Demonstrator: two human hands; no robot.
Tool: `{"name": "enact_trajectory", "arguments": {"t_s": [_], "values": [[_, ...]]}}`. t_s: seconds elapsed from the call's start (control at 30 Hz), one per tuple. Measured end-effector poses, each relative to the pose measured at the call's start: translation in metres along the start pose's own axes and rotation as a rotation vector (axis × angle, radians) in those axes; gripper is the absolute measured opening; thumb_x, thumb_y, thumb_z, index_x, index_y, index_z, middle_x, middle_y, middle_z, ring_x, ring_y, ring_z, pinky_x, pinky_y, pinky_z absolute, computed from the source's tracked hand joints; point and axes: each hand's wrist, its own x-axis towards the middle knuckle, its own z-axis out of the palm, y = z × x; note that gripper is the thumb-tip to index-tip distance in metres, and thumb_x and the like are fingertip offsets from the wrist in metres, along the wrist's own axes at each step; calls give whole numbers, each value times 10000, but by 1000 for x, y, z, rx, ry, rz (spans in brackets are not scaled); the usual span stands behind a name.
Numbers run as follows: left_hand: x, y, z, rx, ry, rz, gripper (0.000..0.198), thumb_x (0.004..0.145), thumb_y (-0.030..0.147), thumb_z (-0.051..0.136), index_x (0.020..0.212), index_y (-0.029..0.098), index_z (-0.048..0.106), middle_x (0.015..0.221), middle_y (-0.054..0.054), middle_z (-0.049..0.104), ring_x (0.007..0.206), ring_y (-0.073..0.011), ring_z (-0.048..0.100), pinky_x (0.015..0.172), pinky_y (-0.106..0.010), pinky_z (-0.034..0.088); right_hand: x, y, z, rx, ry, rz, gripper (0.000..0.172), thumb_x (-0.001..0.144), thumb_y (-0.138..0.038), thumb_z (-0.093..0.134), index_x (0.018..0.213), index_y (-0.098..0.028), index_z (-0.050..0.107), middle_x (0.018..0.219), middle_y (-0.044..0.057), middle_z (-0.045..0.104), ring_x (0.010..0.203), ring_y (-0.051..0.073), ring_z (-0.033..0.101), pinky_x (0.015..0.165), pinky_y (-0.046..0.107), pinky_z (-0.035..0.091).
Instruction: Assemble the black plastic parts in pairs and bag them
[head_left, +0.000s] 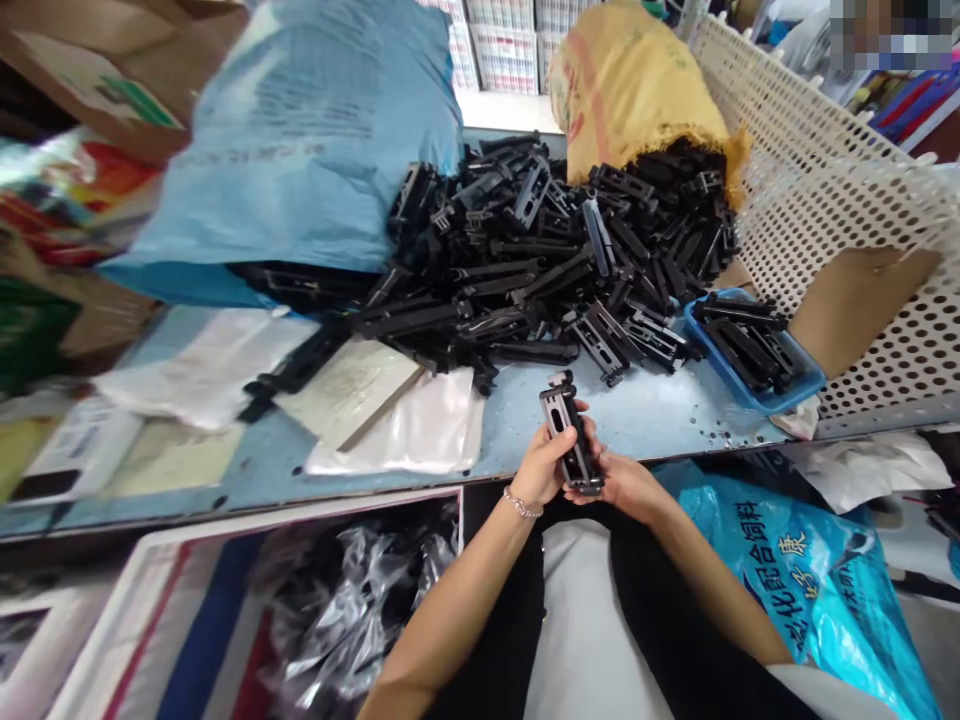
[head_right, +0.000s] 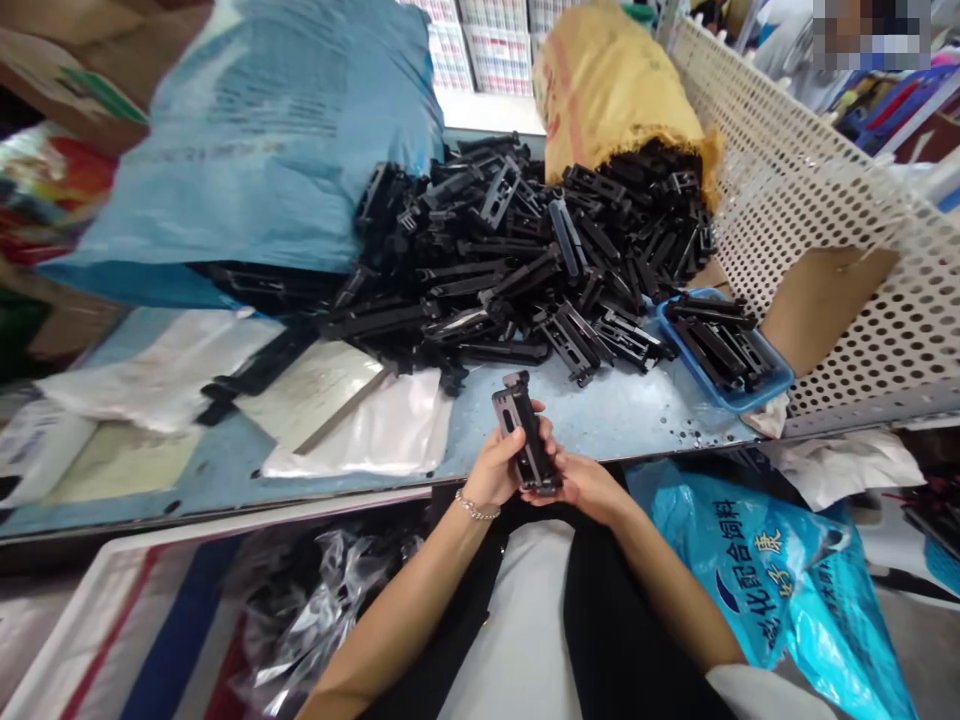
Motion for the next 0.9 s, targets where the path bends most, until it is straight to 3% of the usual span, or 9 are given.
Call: {"name": "enact_trajectory", "arguments": {"t_s": [0.07, 0.17, 0.27, 0.37, 0.5, 0.6, 0.7, 0.77, 0.9], "values": [[-7, 14, -10, 61, 76, -44, 568, 717, 496, 852, 1123, 195, 594, 775, 28, 615, 585, -105, 612, 557, -230, 505, 3, -21, -3, -412, 92, -142, 410, 963, -572, 563, 970, -178, 674, 899, 65, 721, 835, 195, 684, 795, 361, 562], [-14, 29, -21, 163, 119, -130, 578, 711, 493, 853, 1108, 161, 596, 731, 28, 616, 529, -97, 593, 508, -217, 478, 13, -63, -2, -970, 226, -514, 340, 1035, -479, 469, 1106, -194, 642, 1047, 91, 697, 929, 208, 652, 846, 377, 531], [-19, 35, -25, 159, 165, -189, 579, 708, 542, 837, 1059, 153, 590, 738, 14, 632, 513, -102, 591, 476, -222, 472, 33, -97, 9, -1469, 145, -826, 289, 1038, -420, 488, 1086, -182, 646, 1045, 116, 680, 914, 232, 604, 794, 376, 503], [-22, 39, -24, 140, 188, -245, 559, 706, 560, 829, 999, 150, 587, 729, 2, 644, 492, -99, 581, 448, -215, 446, 54, -113, 16, -1756, -33, -947, 295, 1052, -376, 463, 957, -176, 658, 883, 99, 662, 812, 223, 552, 679, 343, 444], [-22, 41, -22, 92, 181, -289, 599, 720, 578, 809, 1073, 143, 598, 698, 3, 644, 480, -107, 577, 440, -220, 437, 77, -114, 13, -1755, -163, -852, 366, 1064, -407, 422, 882, -181, 646, 843, 94, 653, 808, 217, 544, 645, 324, 396], [-17, 39, -24, 114, 281, -212, 568, 701, 585, 819, 990, 147, 603, 692, 14, 631, 475, -98, 572, 440, -217, 436, 86, -108, 12, -1546, -139, -636, 401, 1081, -426, 365, 877, -190, 617, 816, 55, 646, 753, 182, 553, 652, 298, 398], [-10, 41, -29, 92, 400, -125, 597, 690, 575, 832, 1046, 150, 609, 703, 33, 618, 481, -85, 560, 439, -204, 426, 78, -99, 20, -1449, -184, -462, 417, 1096, -406, 322, 856, -196, 591, 773, 17, 634, 691, 148, 549, 652, 274, 390], [-6, 46, -32, 41, 427, -97, 640, 705, 565, 827, 1141, 155, 600, 717, 40, 614, 500, -83, 560, 456, -203, 434, 65, -92, 27, -1525, -270, -512, 387, 1088, -411, 357, 877, -193, 598, 811, 32, 654, 727, 158, 557, 662, 279, 382], [-2, 57, -30, 2, 362, -124, 641, 725, 535, 827, 1181, 145, 601, 731, 37, 605, 528, -73, 547, 481, -193, 421, 42, -73, 37, -1677, -369, -792, 320, 1065, -365, 434, 877, -176, 611, 832, 76, 659, 739, 185, 540, 635, 302, 365]]}}
